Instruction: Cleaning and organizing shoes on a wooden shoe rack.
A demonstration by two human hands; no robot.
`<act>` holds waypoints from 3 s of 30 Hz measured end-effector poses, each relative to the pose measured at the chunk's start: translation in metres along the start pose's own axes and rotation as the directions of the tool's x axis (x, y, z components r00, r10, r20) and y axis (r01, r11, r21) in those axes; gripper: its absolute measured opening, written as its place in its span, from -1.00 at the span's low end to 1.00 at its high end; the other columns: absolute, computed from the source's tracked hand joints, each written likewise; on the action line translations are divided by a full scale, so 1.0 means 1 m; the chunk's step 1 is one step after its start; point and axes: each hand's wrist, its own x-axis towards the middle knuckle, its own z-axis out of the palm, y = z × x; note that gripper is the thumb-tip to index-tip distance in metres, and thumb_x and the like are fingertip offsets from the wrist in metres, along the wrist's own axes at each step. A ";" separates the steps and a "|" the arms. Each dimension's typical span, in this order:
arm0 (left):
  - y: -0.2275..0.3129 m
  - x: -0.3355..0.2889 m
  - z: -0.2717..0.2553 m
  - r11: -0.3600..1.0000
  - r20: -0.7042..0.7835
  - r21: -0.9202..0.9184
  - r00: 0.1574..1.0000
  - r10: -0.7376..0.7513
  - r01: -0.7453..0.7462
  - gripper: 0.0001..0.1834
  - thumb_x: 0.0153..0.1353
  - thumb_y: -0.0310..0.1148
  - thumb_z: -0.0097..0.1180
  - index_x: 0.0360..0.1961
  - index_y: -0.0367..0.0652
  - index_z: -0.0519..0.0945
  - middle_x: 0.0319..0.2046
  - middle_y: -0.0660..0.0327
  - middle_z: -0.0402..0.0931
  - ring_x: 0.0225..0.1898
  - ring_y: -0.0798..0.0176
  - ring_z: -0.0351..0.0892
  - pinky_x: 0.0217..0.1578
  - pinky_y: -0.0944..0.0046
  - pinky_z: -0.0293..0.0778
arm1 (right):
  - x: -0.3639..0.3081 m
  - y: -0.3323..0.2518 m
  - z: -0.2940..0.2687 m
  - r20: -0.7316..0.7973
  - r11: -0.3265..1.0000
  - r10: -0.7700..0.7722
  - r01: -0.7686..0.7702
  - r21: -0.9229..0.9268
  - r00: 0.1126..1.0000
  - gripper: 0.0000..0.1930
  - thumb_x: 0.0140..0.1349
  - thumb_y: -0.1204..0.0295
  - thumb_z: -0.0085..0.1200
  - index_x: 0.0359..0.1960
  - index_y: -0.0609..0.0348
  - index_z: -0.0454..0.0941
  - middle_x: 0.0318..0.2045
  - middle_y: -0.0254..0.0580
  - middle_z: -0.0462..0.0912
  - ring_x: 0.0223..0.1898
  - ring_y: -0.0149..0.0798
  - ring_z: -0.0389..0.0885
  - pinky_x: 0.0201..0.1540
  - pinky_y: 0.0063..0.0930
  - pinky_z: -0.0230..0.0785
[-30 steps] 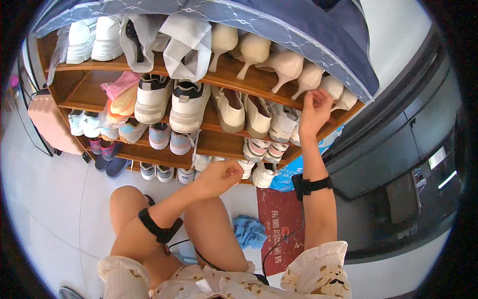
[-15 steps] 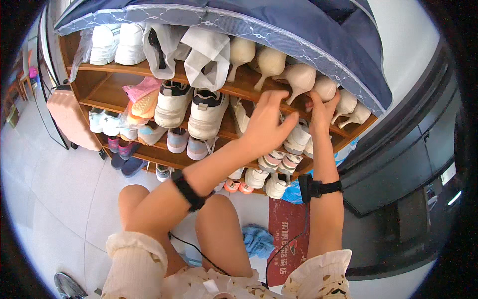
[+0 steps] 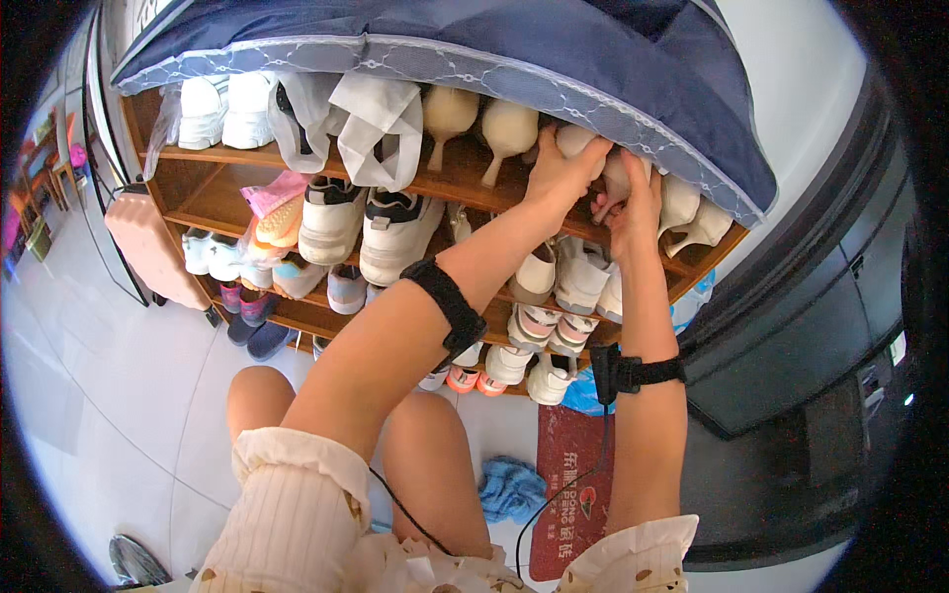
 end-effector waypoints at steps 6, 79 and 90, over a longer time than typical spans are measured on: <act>0.009 -0.009 -0.001 0.986 0.096 -0.153 0.992 0.077 -0.061 -0.25 -0.14 -0.25 0.20 0.03 -0.23 0.07 -0.16 0.05 0.31 -0.22 0.24 0.40 -0.36 0.37 0.42 | 0.004 0.012 -0.011 0.112 0.979 -0.068 0.045 0.199 0.991 -0.56 -0.04 0.26 0.08 -0.12 0.05 0.24 -0.38 -0.27 0.43 -0.53 -0.38 0.40 -0.63 -0.59 0.22; -0.015 -0.033 0.128 0.970 0.036 -0.207 0.992 -0.124 0.129 -0.31 -0.09 -0.38 0.11 0.06 -0.29 0.06 -0.13 -0.07 0.33 -0.19 0.11 0.44 -0.32 0.25 0.45 | 0.034 -0.010 -0.132 -0.079 0.983 -0.057 0.070 0.171 0.995 -0.61 0.13 0.27 -0.05 -0.02 -0.10 0.14 -0.09 -0.26 0.34 -0.08 -0.22 0.34 -0.16 -0.23 0.25; -0.025 -0.057 0.111 0.984 0.022 -0.145 0.994 -0.103 0.105 -0.49 -0.17 -0.42 0.06 -0.13 -0.32 0.23 -0.24 -0.01 0.34 -0.26 0.21 0.40 -0.35 0.29 0.39 | 0.045 -0.012 -0.141 -0.053 0.997 0.032 -0.028 0.065 0.998 -0.49 0.08 0.27 -0.03 0.05 -0.05 0.06 -0.08 -0.18 0.32 -0.08 -0.18 0.34 -0.18 -0.15 0.30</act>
